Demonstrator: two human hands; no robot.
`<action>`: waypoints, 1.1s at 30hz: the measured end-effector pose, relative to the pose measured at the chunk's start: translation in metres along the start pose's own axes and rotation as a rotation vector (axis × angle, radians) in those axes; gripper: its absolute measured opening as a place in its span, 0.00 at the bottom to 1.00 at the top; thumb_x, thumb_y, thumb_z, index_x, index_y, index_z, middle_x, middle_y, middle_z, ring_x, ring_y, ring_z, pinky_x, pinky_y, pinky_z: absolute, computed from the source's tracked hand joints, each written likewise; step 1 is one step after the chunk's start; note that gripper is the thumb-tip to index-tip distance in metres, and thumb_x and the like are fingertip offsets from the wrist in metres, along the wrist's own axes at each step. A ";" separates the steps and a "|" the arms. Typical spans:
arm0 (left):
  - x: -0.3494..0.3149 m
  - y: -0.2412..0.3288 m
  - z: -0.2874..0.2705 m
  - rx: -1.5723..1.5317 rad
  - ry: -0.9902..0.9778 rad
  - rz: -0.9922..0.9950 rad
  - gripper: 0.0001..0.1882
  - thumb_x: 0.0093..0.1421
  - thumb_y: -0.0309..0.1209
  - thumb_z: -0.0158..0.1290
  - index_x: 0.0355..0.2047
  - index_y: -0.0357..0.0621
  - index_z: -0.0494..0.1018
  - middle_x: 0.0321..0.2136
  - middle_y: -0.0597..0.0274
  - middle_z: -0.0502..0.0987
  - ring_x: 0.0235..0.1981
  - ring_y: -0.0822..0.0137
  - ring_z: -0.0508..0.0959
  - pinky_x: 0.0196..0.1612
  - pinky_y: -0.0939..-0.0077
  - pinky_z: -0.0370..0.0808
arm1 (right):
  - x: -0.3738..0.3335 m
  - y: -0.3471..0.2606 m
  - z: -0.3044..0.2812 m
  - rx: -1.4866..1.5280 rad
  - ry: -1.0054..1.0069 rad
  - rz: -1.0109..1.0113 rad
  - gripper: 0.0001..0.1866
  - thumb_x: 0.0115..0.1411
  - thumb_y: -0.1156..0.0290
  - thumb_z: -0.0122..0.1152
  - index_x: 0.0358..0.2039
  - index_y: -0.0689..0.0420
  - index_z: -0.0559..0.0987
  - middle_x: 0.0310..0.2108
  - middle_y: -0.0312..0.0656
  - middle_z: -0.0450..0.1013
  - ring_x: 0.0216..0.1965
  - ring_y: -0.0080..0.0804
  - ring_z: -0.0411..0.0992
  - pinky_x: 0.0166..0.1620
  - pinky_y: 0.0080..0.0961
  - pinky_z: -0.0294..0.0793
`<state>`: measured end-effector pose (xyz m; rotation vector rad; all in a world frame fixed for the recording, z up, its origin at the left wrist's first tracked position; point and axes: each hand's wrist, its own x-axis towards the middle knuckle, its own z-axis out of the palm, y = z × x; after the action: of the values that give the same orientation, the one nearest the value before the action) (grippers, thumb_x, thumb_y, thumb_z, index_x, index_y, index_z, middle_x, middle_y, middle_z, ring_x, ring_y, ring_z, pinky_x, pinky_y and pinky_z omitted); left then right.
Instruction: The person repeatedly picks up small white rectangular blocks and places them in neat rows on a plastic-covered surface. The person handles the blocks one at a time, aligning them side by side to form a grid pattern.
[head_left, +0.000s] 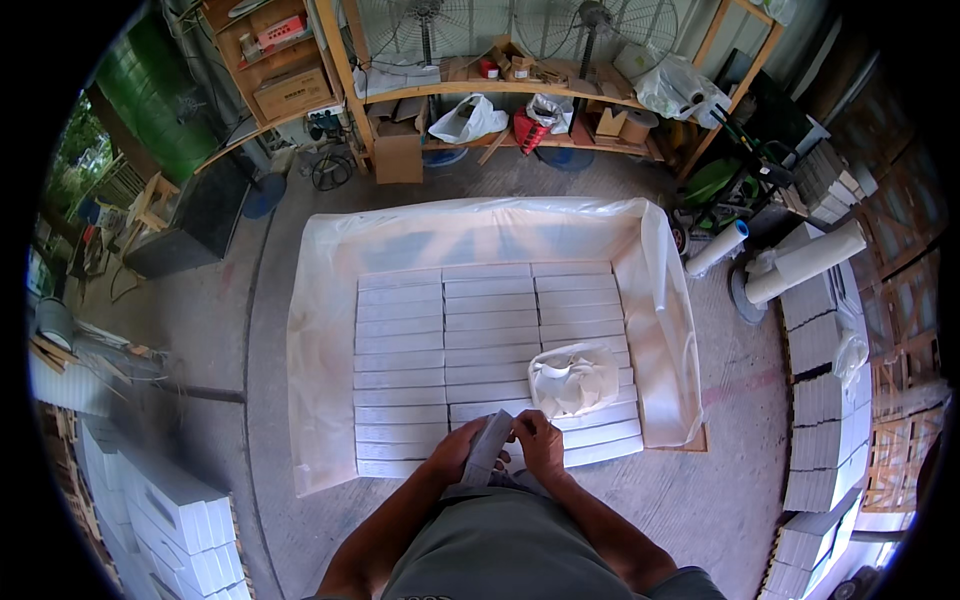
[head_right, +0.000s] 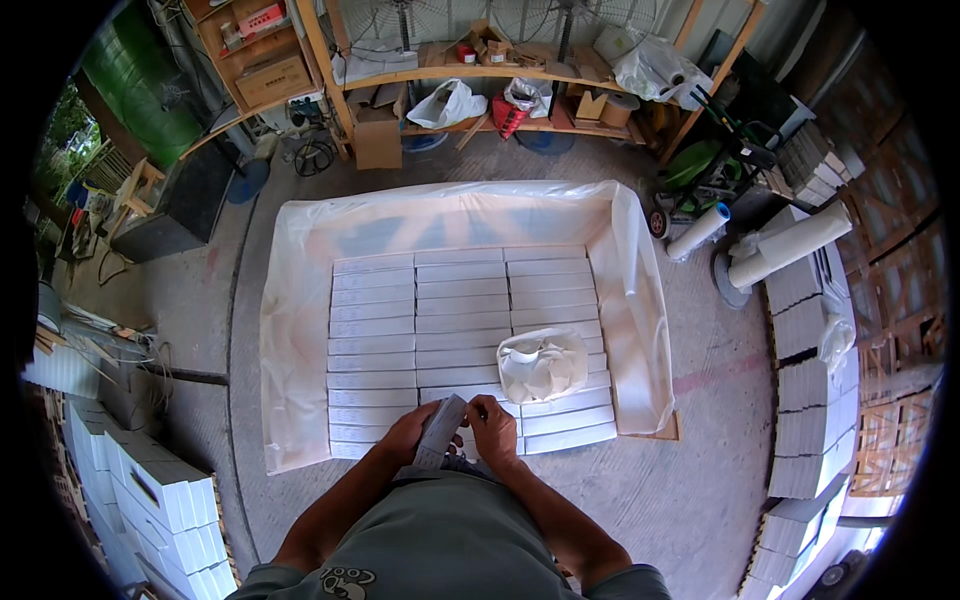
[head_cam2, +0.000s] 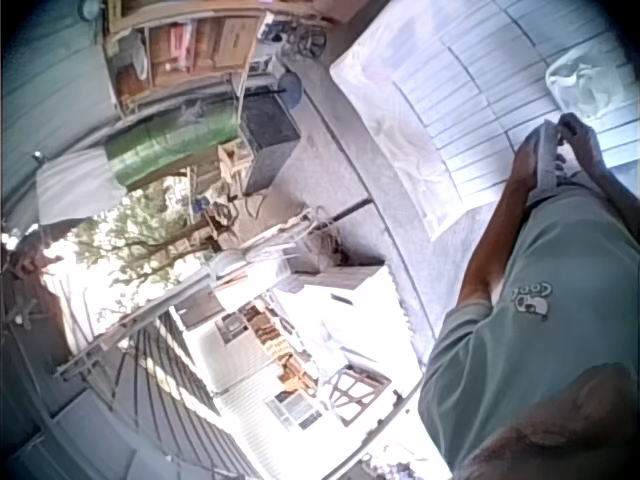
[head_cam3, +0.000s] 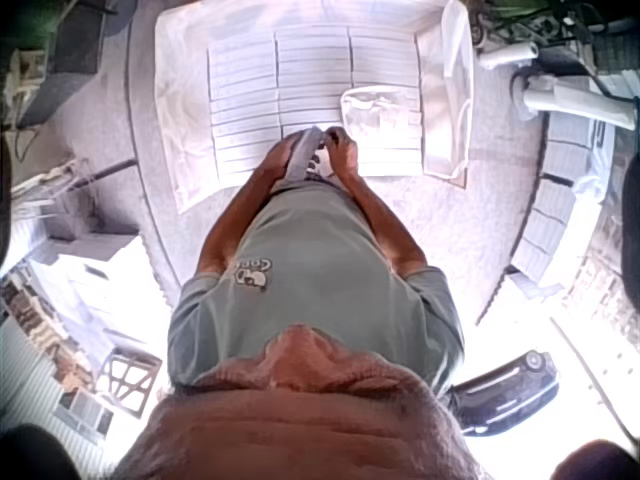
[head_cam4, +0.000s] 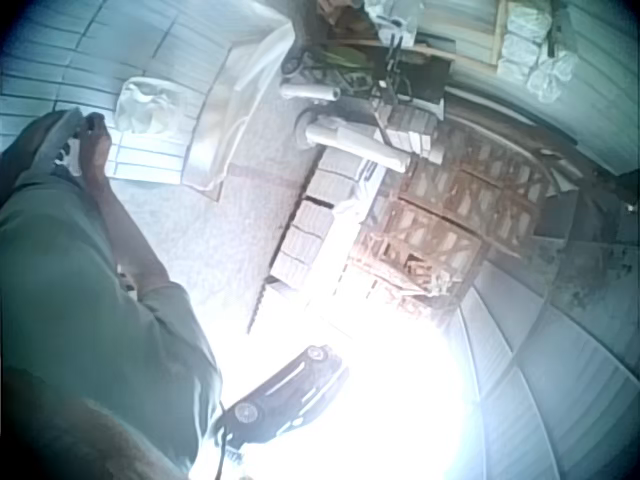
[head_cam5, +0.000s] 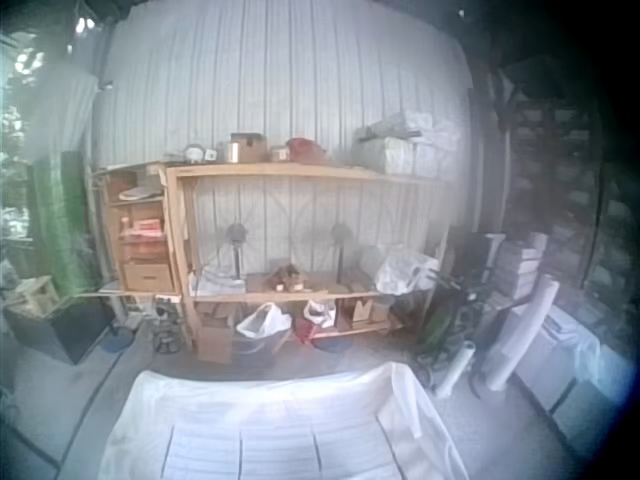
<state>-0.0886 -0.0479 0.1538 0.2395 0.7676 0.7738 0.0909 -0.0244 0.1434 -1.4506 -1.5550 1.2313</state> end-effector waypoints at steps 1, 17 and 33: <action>-0.001 0.001 0.001 0.001 -0.008 -0.002 0.24 0.70 0.42 0.32 0.55 0.38 0.64 0.43 0.51 0.74 0.35 0.61 0.78 0.37 0.67 0.78 | 0.001 0.002 0.000 0.001 -0.002 -0.003 0.07 0.60 0.72 0.58 0.34 0.62 0.73 0.23 0.40 0.75 0.25 0.26 0.75 0.31 0.23 0.74; 0.004 -0.006 -0.012 0.054 0.102 -0.050 0.18 0.68 0.40 0.39 0.42 0.37 0.69 0.39 0.51 0.76 0.31 0.64 0.77 0.34 0.69 0.76 | 0.019 0.001 -0.023 0.506 0.091 0.389 0.09 0.58 0.70 0.58 0.33 0.64 0.75 0.22 0.40 0.73 0.22 0.24 0.70 0.27 0.21 0.69; -0.002 0.020 0.007 0.410 0.240 0.022 0.15 0.61 0.36 0.52 0.43 0.37 0.74 0.30 0.61 0.77 0.28 0.71 0.76 0.31 0.76 0.72 | 0.014 -0.032 -0.029 0.510 -0.304 0.342 0.15 0.62 0.63 0.57 0.41 0.63 0.78 0.28 0.41 0.76 0.30 0.24 0.73 0.35 0.21 0.72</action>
<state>-0.0958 -0.0349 0.1688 0.5303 1.1526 0.6670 0.1045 -0.0032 0.1809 -1.2541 -1.0688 1.9578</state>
